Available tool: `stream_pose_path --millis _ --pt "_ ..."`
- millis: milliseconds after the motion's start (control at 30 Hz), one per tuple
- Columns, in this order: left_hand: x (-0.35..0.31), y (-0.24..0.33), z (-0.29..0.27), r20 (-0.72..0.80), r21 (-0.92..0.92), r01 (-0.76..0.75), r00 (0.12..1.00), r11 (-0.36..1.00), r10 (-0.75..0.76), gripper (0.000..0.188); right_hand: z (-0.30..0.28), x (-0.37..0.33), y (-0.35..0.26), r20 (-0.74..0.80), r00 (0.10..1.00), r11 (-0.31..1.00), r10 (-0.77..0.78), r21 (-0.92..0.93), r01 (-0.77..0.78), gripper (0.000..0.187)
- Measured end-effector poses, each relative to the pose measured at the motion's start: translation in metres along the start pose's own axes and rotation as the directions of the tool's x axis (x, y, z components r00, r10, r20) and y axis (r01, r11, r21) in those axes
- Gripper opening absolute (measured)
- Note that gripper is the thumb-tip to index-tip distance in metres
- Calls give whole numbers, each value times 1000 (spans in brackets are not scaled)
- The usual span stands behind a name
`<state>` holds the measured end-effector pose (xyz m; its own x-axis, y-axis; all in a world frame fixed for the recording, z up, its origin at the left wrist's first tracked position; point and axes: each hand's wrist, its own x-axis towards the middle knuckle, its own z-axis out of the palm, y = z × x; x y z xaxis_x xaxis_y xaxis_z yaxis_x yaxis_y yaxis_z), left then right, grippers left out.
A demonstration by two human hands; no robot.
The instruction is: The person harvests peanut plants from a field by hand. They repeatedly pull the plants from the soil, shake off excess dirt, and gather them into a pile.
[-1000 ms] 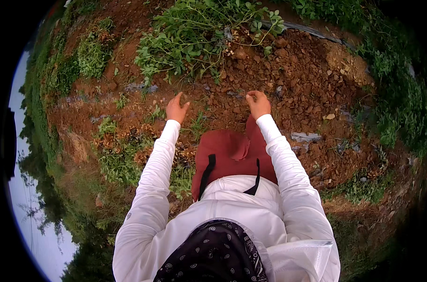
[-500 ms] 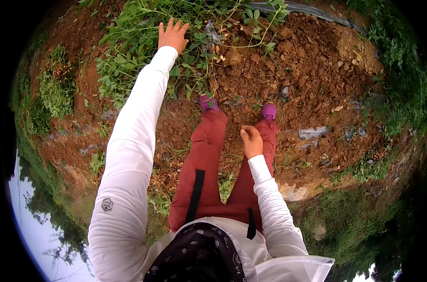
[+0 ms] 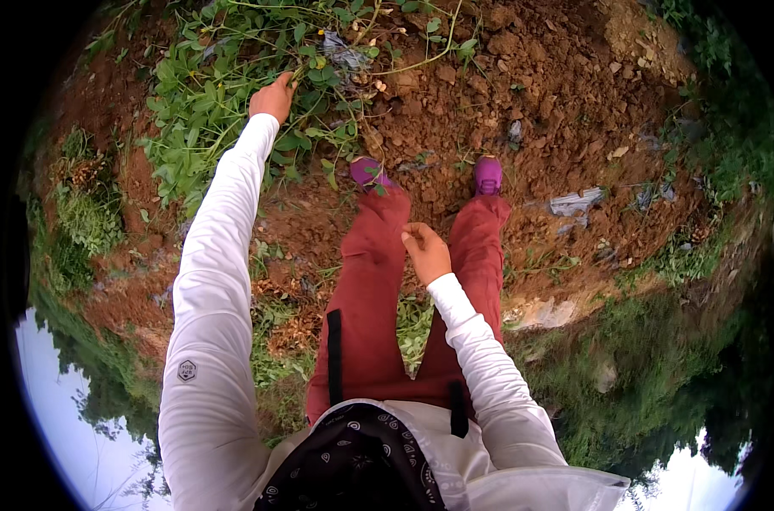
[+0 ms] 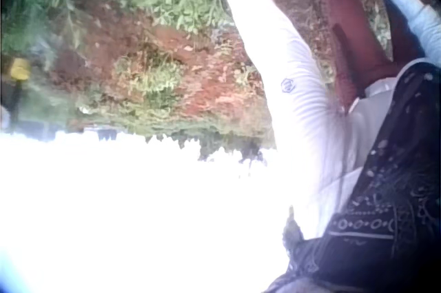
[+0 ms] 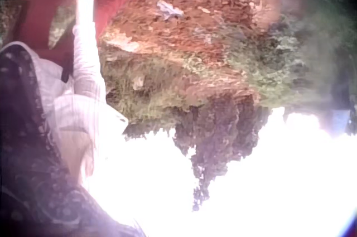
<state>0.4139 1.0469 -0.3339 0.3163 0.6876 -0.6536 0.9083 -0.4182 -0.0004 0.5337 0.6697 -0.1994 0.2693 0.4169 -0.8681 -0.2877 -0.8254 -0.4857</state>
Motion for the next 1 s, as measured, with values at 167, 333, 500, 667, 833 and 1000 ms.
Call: stream_pose_path --millis 167,333,500,667,833,1000 --pt "-94 30 -32 -27 -373 88 994 924 -106 33 -26 23 -106 -81 883 687 -462 -662 299 39" --pt "-167 55 -77 -217 -300 -111 975 948 46 27 -15 56 -239 333 507 5 -795 -832 555 62" --pt "-200 56 -92 -401 -465 -104 910 879 -104 25 -23 112 -271 433 724 -289 -537 -901 325 69" --pt "-176 28 -28 -355 -12 -61 933 998 53 31 -14 145 -216 411 910 -285 -56 -880 380 31" --pt "-130 72 -73 -135 166 -289 940 943 313 35 1 146 -146 257 964 250 -70 -931 266 28" --pt "-49 169 -73 -167 479 -641 604 599 780 34 29 125 -80 220 933 380 -285 -868 320 32"
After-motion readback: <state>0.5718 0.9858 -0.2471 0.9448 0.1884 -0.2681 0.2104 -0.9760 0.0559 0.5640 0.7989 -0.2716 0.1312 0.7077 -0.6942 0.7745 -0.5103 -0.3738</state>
